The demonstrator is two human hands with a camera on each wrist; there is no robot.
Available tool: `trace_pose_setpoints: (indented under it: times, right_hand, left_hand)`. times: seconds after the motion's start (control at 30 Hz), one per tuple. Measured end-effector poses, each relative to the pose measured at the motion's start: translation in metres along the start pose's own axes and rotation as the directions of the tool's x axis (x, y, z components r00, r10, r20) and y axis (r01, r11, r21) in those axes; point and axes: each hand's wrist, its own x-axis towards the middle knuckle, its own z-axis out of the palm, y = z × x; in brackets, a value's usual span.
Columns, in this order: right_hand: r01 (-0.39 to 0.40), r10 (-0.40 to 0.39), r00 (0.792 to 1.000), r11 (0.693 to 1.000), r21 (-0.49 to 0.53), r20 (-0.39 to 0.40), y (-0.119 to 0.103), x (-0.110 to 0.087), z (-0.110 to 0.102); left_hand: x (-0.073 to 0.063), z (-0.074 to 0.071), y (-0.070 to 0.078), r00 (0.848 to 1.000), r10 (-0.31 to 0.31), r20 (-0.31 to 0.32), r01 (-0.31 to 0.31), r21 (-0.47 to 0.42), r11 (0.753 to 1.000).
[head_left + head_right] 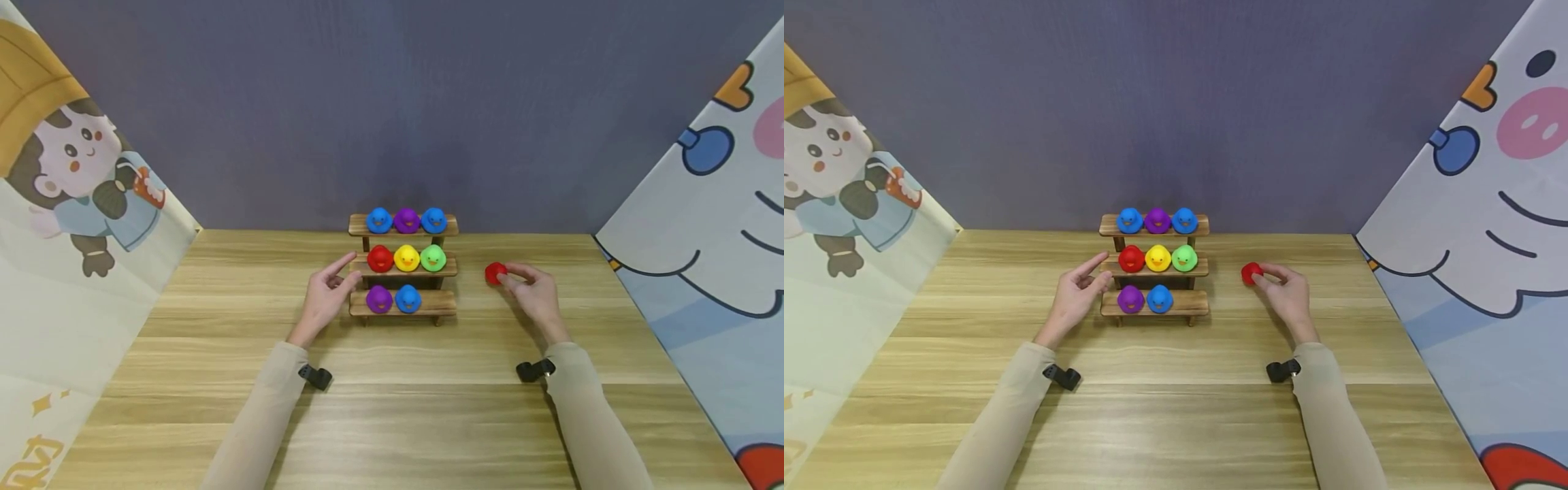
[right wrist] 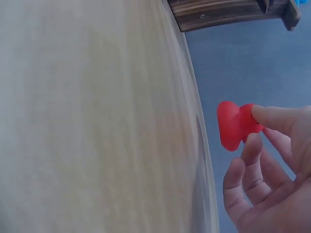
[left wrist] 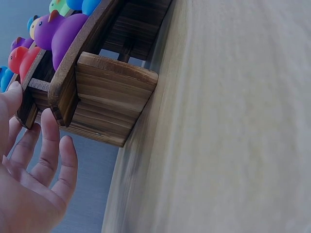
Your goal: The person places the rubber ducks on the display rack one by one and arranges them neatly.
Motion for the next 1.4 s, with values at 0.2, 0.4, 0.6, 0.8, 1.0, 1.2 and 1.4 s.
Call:
trace_pose_setpoints:
  times: [0.2, 0.4, 0.6, 0.8, 1.0, 1.2, 1.4]
  right_hand:
    - [0.019, -0.019, 1.000, 0.999, -0.031, 0.023, -0.005, -0.007, 0.000]
    - [0.031, -0.029, 0.998, 0.999, -0.044, 0.047, -0.013, -0.015, 0.001]
    - [0.040, -0.039, 0.997, 0.999, -0.014, 0.059, -0.021, -0.022, 0.001]
    - [0.081, -0.082, 0.995, 0.997, 0.016, 0.060, -0.031, -0.030, 0.003]
    - [0.087, -0.088, 0.994, 0.996, 0.021, 0.061, -0.038, -0.037, 0.003]
    - [0.107, -0.109, 0.991, 0.994, 0.028, 0.079, -0.041, -0.042, 0.004]
    - [0.155, -0.159, 0.982, 0.987, 0.049, 0.102, -0.044, -0.046, 0.007]
  left_hand:
    - [0.000, -0.001, -0.001, 1.000, 0.001, 0.005, -0.001, -0.002, 1.000]
    - [0.000, -0.001, -0.001, 1.000, -0.003, 0.004, 0.003, -0.010, 1.000]
    - [0.001, -0.001, -0.001, 1.000, -0.024, 0.009, 0.025, -0.019, 1.000]
    - [0.001, -0.001, 0.002, 0.999, -0.039, 0.013, 0.039, 0.000, 0.999]
    - [-0.007, -0.001, 0.027, 0.999, -0.041, 0.024, 0.041, -0.003, 0.999]
    - [-0.009, -0.001, 0.034, 0.999, -0.027, 0.029, 0.027, -0.001, 1.000]
    - [-0.011, -0.001, 0.034, 0.999, -0.023, 0.024, 0.023, -0.007, 1.000]
